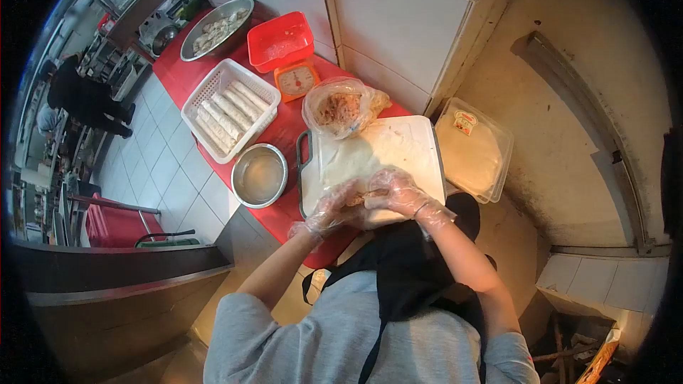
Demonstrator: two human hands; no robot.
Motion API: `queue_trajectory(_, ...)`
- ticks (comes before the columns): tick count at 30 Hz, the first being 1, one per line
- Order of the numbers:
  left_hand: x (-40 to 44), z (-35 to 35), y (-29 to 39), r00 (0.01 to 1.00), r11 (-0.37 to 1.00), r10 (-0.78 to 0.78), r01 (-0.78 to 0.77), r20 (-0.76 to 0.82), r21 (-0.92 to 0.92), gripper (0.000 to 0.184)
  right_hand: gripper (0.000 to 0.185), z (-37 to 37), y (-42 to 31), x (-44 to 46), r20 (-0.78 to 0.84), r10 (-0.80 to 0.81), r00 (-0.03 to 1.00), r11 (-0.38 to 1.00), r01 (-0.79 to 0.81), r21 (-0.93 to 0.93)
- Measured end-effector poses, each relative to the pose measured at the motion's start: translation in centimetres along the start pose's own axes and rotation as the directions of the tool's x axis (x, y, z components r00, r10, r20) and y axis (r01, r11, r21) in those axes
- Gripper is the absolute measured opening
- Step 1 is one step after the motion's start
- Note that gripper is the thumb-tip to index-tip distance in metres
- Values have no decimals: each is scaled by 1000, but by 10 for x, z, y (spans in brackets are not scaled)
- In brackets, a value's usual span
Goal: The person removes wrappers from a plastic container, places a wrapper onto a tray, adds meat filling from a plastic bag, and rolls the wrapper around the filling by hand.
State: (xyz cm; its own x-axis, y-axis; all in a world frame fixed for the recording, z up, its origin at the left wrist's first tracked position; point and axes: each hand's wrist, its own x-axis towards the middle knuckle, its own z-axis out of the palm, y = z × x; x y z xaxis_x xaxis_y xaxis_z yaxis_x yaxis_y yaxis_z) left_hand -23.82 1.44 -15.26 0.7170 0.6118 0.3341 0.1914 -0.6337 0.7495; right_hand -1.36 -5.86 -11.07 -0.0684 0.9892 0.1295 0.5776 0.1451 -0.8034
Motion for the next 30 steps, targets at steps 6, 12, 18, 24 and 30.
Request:
queue_trajectory(6,-8,-7,-4,976,973,-187,199,112,-119,52,25,11,0,4,53,-78,996,970,88,-226)
queue_trajectory(12,2,-21,3,982,994,-82,94,172,-61,49,34,75,59,7,5,-141,990,889,129,-439)
queue_trajectory(18,-19,-17,-24,949,942,-290,306,125,-137,69,37,20,4,8,180,-182,967,914,234,-331)
queue_trajectory(24,-15,-54,3,975,970,-217,222,56,-99,77,33,29,-4,13,94,-3,996,984,19,-177)
queue_trajectory(30,-2,-34,17,982,972,-175,184,70,-146,37,29,37,-1,21,134,47,990,982,-21,-187)
